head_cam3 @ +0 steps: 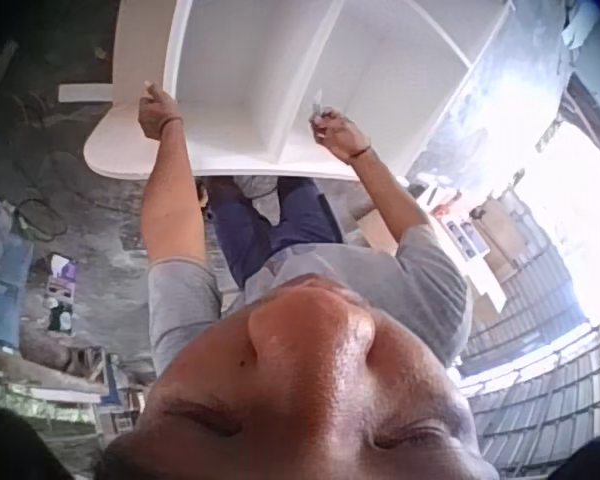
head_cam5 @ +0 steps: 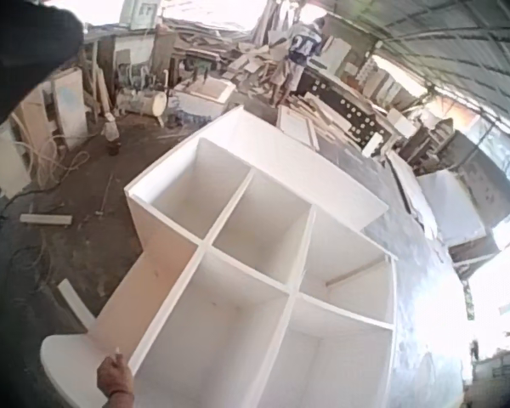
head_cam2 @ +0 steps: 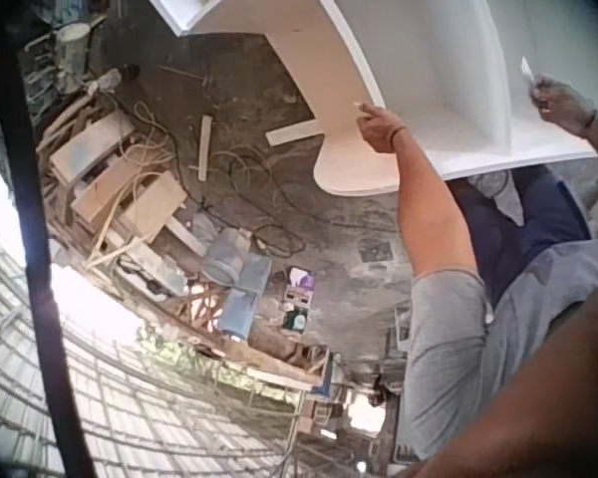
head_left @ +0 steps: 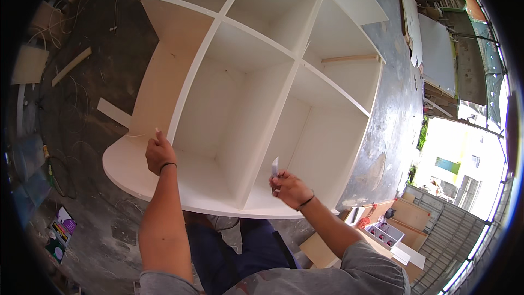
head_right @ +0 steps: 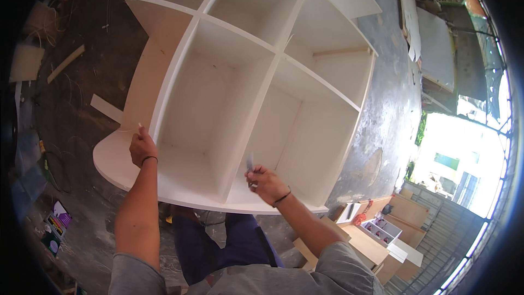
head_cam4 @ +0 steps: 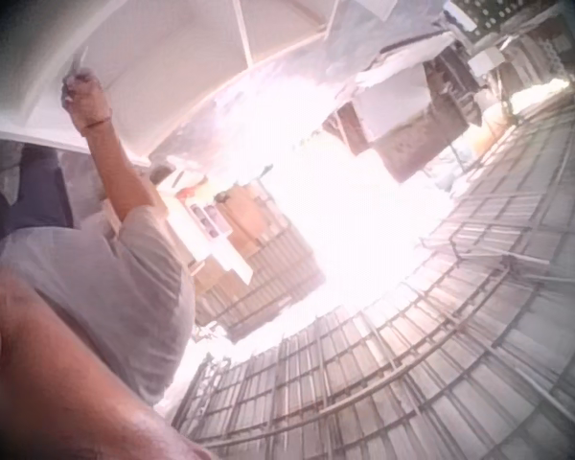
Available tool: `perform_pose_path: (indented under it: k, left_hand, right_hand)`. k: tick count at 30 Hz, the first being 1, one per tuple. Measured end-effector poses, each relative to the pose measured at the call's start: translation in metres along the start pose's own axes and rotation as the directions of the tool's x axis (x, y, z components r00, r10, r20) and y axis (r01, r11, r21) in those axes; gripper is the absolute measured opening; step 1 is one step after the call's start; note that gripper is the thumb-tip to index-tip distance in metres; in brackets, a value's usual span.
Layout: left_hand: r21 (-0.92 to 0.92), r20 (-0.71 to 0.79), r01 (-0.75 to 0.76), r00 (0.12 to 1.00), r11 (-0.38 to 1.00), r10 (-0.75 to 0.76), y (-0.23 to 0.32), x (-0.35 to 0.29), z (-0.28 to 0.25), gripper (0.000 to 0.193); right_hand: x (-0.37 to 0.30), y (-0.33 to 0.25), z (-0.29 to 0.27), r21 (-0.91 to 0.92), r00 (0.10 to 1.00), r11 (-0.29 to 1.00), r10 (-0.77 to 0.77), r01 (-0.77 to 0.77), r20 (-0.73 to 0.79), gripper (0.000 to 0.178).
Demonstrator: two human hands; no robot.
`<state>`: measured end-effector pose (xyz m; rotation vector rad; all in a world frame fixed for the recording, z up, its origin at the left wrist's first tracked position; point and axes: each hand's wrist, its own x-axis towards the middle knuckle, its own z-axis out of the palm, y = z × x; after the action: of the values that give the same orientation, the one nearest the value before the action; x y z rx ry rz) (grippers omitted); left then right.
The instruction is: The person assembles a white wooden cabinet by inserting and securing internal dividers. They use a utility knife to trim excess material from the edges of the dividers and ensure a snug fit within the cabinet frame.
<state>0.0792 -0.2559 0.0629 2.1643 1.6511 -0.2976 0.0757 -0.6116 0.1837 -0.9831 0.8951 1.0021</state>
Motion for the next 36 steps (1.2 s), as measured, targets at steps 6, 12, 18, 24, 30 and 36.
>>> perform_pose_path:
  k: [6,12,18,24,30,36]
  left_hand:
    - [0.000,0.017,0.021,1.000,1.000,-0.021,0.003,-0.001,-0.001,0.060]
    - [0.028,-0.044,0.009,0.999,1.000,-0.008,0.000,-0.001,0.005,0.059]
    - [0.023,-0.043,0.024,0.999,0.999,-0.023,-0.001,-0.003,0.006,0.056]
    - [0.014,-0.054,0.010,0.998,1.000,-0.009,0.001,-0.002,0.005,0.055]
    - [0.024,-0.040,0.002,0.999,1.000,-0.001,-0.001,0.001,0.008,0.055]
    - [0.034,-0.040,0.040,0.998,0.999,-0.039,-0.006,0.000,0.002,0.055]
  right_hand:
    - [0.059,-0.175,-0.043,-0.818,0.712,0.323,-0.687,0.476,0.143,0.032]
    - [0.113,-0.297,0.036,-0.707,0.496,-0.693,-0.569,0.140,0.656,0.033]
    - [0.160,-0.323,0.048,-0.131,0.668,-0.985,-0.173,-0.114,0.724,0.030]
    - [0.170,-0.335,0.035,0.026,0.691,-0.995,-0.050,-0.100,0.721,0.031]
    - [0.175,-0.322,0.036,-0.163,0.664,-0.986,-0.146,-0.036,0.733,0.025]
    - [0.155,-0.209,0.032,-0.285,0.644,-0.926,-0.063,0.247,0.762,0.026]
